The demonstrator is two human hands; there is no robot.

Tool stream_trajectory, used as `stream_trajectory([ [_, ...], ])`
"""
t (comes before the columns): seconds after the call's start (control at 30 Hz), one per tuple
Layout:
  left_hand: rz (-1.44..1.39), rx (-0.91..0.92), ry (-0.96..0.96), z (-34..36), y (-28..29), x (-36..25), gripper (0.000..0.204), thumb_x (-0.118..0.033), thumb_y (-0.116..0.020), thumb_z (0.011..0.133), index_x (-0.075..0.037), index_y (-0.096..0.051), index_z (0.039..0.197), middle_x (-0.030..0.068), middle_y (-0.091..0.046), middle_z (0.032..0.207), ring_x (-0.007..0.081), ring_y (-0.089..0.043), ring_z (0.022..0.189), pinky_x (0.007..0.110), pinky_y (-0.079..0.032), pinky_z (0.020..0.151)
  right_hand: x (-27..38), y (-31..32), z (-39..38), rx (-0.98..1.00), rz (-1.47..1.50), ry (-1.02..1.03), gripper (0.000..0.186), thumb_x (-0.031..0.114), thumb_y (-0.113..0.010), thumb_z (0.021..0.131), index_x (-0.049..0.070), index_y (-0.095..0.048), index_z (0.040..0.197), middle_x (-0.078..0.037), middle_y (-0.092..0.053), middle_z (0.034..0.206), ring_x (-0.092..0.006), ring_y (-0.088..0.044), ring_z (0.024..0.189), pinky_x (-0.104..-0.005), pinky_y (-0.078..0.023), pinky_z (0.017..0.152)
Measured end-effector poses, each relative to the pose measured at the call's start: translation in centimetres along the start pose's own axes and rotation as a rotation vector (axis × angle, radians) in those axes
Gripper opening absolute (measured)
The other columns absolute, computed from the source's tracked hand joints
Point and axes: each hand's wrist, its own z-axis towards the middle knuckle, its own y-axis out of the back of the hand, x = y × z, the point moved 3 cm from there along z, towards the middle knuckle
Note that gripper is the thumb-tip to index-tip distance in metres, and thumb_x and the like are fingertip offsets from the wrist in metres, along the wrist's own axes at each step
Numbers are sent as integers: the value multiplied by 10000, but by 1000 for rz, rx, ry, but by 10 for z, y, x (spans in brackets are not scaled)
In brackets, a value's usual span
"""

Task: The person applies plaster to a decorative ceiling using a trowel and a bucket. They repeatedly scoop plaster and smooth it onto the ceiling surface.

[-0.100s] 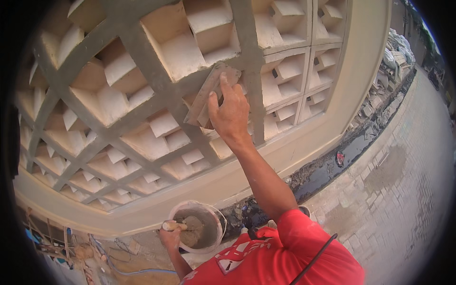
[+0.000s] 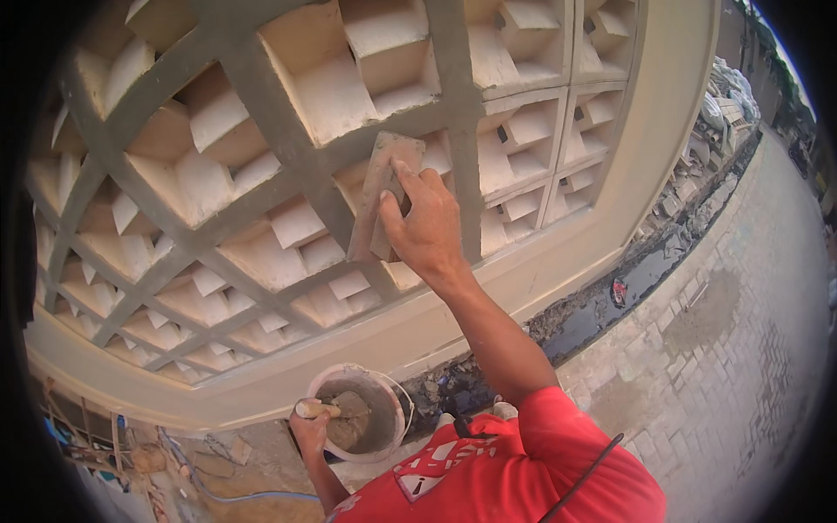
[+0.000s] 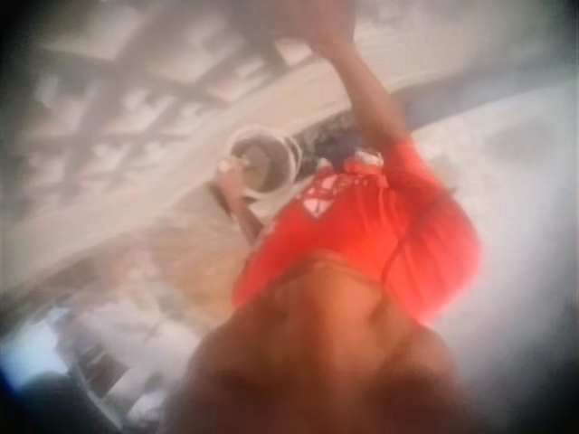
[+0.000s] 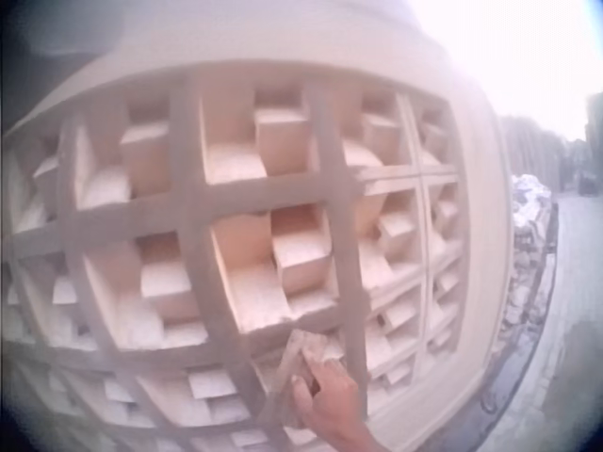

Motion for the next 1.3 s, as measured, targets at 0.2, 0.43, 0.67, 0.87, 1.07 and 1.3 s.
stream_trajectory([
  [0.2, -29, -41, -14, -6, 0, 13, 285, -13, -741, 622, 4, -639, 888, 70, -634, 785, 148, -598, 703, 296, -496, 691, -31, 64, 68, -187, -240, 200, 442, 103, -629, 813, 37, -602, 1249, -116, -533, 824, -253, -571, 689, -367, -474, 633],
  [0.43, -35, -31, 1, -5, -9, 6, 273, -24, -757, 621, -10, -634, 865, 61, -629, 770, 146, -590, 691, 296, -491, 683, -84, 46, 7, 96, -376, 216, 442, 97, -635, 807, 87, -610, 1248, -123, -527, 845, -282, -593, 672, -380, -493, 625],
  [0.67, -58, -41, 13, -7, -19, 2, 293, -27, -770, 600, -12, -631, 857, 63, -624, 752, 152, -588, 679, 306, -492, 685, -22, 86, 103, -67, -386, 375, 421, 98, -623, 816, 77, -611, 1236, -107, -525, 824, -244, -571, 626, -376, -466, 579],
  [0.87, -78, -30, -11, -5, -34, 4, 303, -21, -767, 597, -11, -622, 863, 58, -615, 757, 143, -579, 679, 298, -486, 674, -83, 44, 17, 126, -504, 343, 474, 111, -656, 781, 93, -611, 1252, -121, -503, 826, -275, -587, 631, -395, -509, 580],
  [1.07, -96, -41, 31, -9, -34, 4, 292, -16, -752, 615, -12, -613, 871, 52, -609, 776, 133, -574, 687, 295, -484, 671, -46, 85, 64, 59, -350, 323, 443, 96, -627, 805, 90, -612, 1248, -87, -514, 816, -243, -576, 632, -377, -484, 595],
  [1.3, -77, -25, 27, -9, -41, -10, 280, -14, -744, 625, -16, -614, 873, 52, -604, 770, 126, -573, 689, 291, -484, 676, -95, 40, 11, 132, -479, 343, 475, 76, -652, 784, 90, -613, 1258, -120, -499, 810, -266, -575, 620, -379, -489, 538],
])
